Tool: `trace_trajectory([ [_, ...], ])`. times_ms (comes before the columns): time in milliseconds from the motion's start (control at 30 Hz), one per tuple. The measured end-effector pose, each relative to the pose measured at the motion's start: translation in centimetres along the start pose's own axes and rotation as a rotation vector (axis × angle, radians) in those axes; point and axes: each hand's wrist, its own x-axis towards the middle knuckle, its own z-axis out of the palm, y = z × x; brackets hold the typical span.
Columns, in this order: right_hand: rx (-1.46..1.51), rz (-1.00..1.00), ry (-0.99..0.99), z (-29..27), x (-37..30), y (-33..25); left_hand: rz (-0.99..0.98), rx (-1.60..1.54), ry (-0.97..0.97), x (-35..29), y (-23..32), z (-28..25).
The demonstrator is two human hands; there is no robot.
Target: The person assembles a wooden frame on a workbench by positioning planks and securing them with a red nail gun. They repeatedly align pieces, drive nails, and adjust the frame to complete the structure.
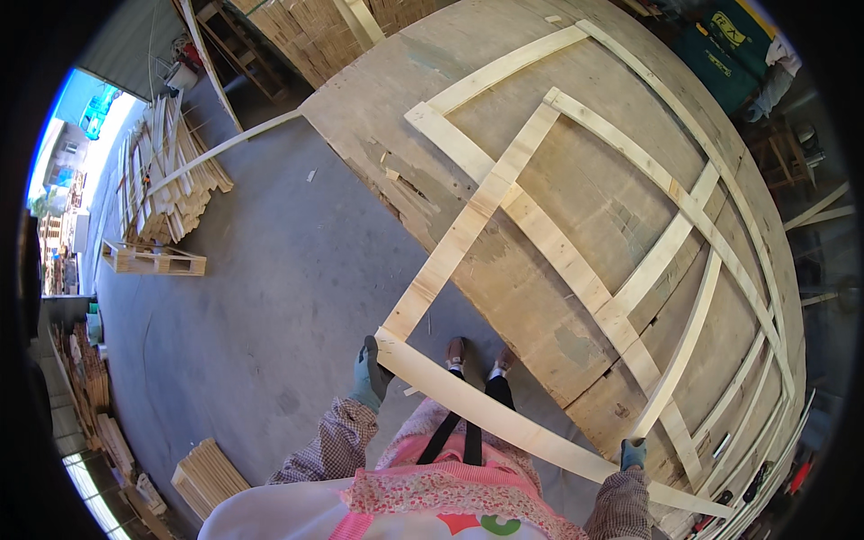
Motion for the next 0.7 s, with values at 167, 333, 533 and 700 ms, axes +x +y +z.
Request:
trace_trajectory([
  [167,-0.216,0.16,-0.081,0.6,-4.2,-2.3,-0.037,0.077,0.055,0.2,-0.5,-1.0],
  [333,-0.034,-0.058,0.026,0.8,-5.4,2.4,-0.047,0.047,0.135,3.4,-3.5,-2.8],
  [533,-0.046,0.091,-0.091,-2.8,-10.2,-1.0,-0.015,-0.014,0.123,6.5,-6.2,-3.7],
  [700,-0.106,0.068,0.033,-7.3,-10.1,4.1,0.01,0.02,-0.033,7.4,-6.8,-4.4],
])
